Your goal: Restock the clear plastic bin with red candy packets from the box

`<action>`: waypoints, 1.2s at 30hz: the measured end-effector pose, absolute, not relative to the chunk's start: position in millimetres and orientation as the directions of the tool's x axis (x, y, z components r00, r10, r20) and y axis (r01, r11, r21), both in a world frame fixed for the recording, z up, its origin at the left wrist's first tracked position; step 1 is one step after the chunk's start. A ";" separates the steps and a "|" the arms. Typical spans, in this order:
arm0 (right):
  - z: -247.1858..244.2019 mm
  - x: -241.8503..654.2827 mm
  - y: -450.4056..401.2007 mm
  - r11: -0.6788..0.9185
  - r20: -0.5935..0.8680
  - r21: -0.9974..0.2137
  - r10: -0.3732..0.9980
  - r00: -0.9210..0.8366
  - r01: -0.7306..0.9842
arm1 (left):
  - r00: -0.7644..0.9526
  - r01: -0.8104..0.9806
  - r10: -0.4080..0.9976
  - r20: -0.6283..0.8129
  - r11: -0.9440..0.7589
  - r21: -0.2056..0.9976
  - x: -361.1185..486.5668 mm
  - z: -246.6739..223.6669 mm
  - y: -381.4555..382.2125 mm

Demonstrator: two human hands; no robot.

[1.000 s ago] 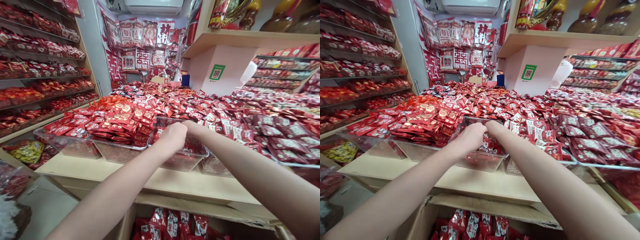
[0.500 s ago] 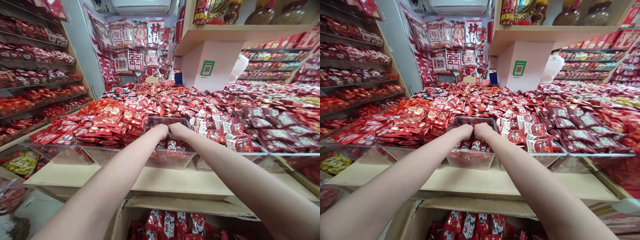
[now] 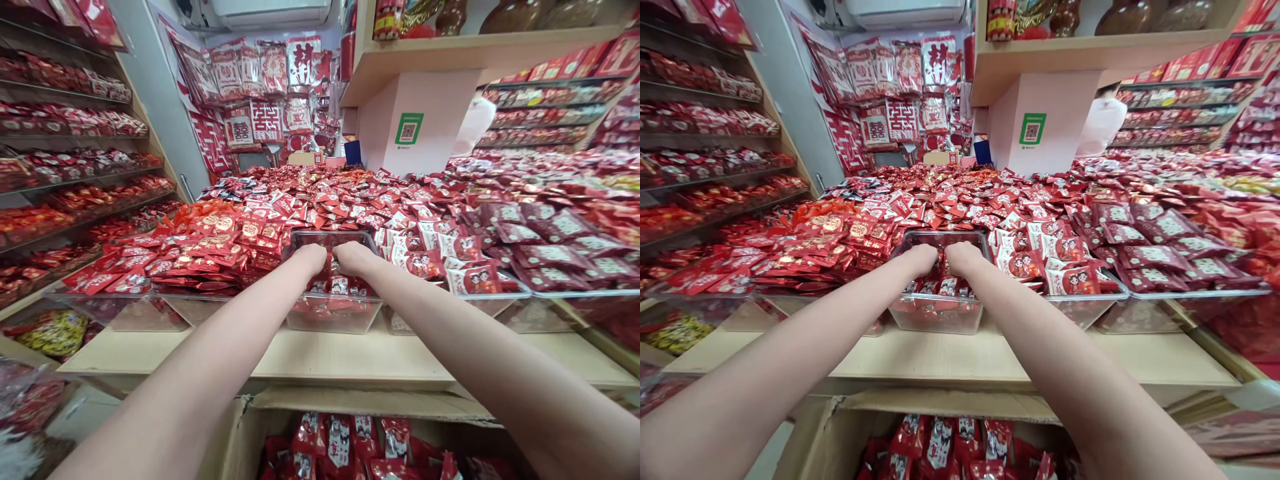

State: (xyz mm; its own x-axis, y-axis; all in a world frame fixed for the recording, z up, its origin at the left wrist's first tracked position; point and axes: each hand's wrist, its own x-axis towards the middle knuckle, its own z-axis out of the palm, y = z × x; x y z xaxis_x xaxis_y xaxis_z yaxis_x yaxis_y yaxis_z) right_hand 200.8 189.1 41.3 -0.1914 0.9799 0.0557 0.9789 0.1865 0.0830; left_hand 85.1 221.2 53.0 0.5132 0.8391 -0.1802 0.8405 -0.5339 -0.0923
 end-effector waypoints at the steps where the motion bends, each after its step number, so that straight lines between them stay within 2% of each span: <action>1: 40.6 200.9 189.7 0.202 0.062 0.088 0.976 -0.208 0.975 | 0.512 0.840 0.841 -0.176 -0.533 -0.102 84.1 51.9 220.3; 10: 58.7 200.2 185.2 0.210 0.077 0.172 0.971 -0.226 0.963 | 0.634 0.767 0.772 -0.047 -0.635 -0.091 83.3 50.5 204.4; 14: 59.7 201.5 173.4 0.168 0.079 0.241 0.978 -0.191 0.956 | 0.657 0.745 0.749 -0.088 -0.663 -0.082 86.1 49.9 205.7; 19: 47.2 205.7 173.8 0.237 0.016 0.360 0.966 -0.260 0.903 | 0.651 0.741 0.743 -0.153 -0.666 -0.086 90.2 46.0 210.7; 29: 48.1 205.7 199.1 0.226 -0.009 0.357 0.971 -0.238 0.906 | 0.601 0.785 0.785 -0.150 -0.615 -0.072 94.2 49.0 204.3; 36: 48.5 210.8 187.0 0.227 0.040 0.384 0.964 -0.262 0.895 | 0.617 0.777 0.778 -0.119 -0.626 -0.062 96.8 47.1 203.7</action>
State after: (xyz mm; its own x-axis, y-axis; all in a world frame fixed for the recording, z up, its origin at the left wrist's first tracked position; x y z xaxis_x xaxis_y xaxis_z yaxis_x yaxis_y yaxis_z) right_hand 210.8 187.0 48.5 -0.2621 0.9642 0.0399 0.8948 0.2273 0.3843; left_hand 96.8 203.7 47.1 0.6174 0.7776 -0.1193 0.7769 -0.6265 -0.0624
